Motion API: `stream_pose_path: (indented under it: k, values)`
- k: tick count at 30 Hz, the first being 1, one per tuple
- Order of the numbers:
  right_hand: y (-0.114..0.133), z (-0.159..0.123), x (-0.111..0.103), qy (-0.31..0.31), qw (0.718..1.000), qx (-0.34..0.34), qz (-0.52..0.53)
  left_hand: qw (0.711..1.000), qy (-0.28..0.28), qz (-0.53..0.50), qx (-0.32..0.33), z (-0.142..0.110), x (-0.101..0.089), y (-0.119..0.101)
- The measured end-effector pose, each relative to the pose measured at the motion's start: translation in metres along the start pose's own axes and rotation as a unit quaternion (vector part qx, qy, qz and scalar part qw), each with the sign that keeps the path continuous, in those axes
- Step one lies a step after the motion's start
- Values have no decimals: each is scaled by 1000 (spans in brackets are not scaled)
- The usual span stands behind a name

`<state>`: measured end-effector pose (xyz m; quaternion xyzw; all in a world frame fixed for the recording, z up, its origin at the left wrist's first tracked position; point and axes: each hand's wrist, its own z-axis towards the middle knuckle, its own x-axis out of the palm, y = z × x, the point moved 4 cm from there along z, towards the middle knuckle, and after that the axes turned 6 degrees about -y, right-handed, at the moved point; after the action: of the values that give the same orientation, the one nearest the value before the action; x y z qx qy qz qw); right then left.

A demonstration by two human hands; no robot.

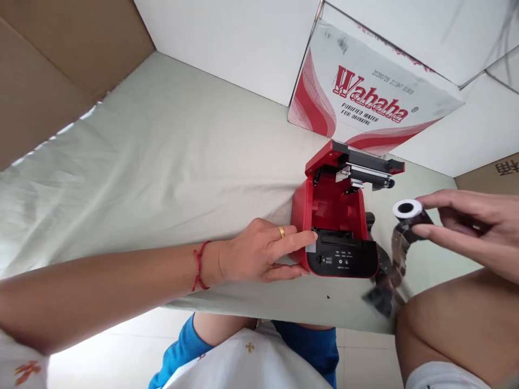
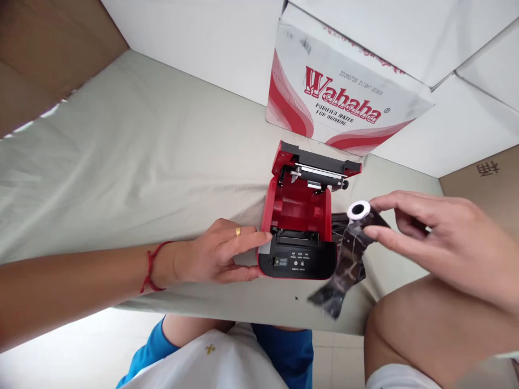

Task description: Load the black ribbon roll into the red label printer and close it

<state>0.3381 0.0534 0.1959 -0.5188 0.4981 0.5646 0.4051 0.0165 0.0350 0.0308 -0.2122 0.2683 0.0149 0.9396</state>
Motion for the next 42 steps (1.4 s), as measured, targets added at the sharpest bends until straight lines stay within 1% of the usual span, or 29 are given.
stream_pose_path:
  k: [2,4,7,9,11,12,14,16,20,21,23,25,26,29,31,36,39,42]
  values:
    - [-22,12,10,75,995,52,-35,1000,1,0,3,0,0,0]
    - [-30,28,24,126,988,75,-54,1000,1,0,4,0,0,0]
    - [-18,49,46,170,984,45,-9,1000,-1,1,8,1,0,0]
    - [-6,57,57,175,984,17,22,1000,-2,1,12,0,1,0]
    - [3,62,67,167,986,3,26,1000,0,-2,12,0,1,0]
    - [6,64,72,173,985,-2,23,1000,-1,-3,11,-1,1,1]
    - [8,65,80,205,979,-9,19,1000,-2,0,8,-1,1,1]
    - [2,63,82,234,972,0,11,1000,0,6,9,-1,1,0]
    - [-26,60,78,228,971,66,-31,1000,22,10,8,-1,0,-1]
    - [-32,59,79,236,968,73,-43,1000,26,9,7,-1,0,-1]
    - [-38,60,86,271,959,66,-58,1000,24,8,9,-1,0,-1]
    - [-35,62,95,306,949,37,-58,1000,18,8,12,-1,1,0]
    - [-31,64,99,314,948,20,-54,1000,14,8,14,-2,1,0]
    - [-23,69,104,294,955,-22,-25,1000,10,12,15,-3,3,1]
    - [-24,70,103,282,959,-27,-9,1000,8,17,15,-4,3,2]
    - [-32,70,100,293,955,-26,43,999,4,27,19,-3,2,1]
    - [-27,73,101,306,948,-32,77,999,5,26,23,-2,1,1]
    - [-20,76,102,317,944,-37,81,1000,11,20,18,-3,2,2]
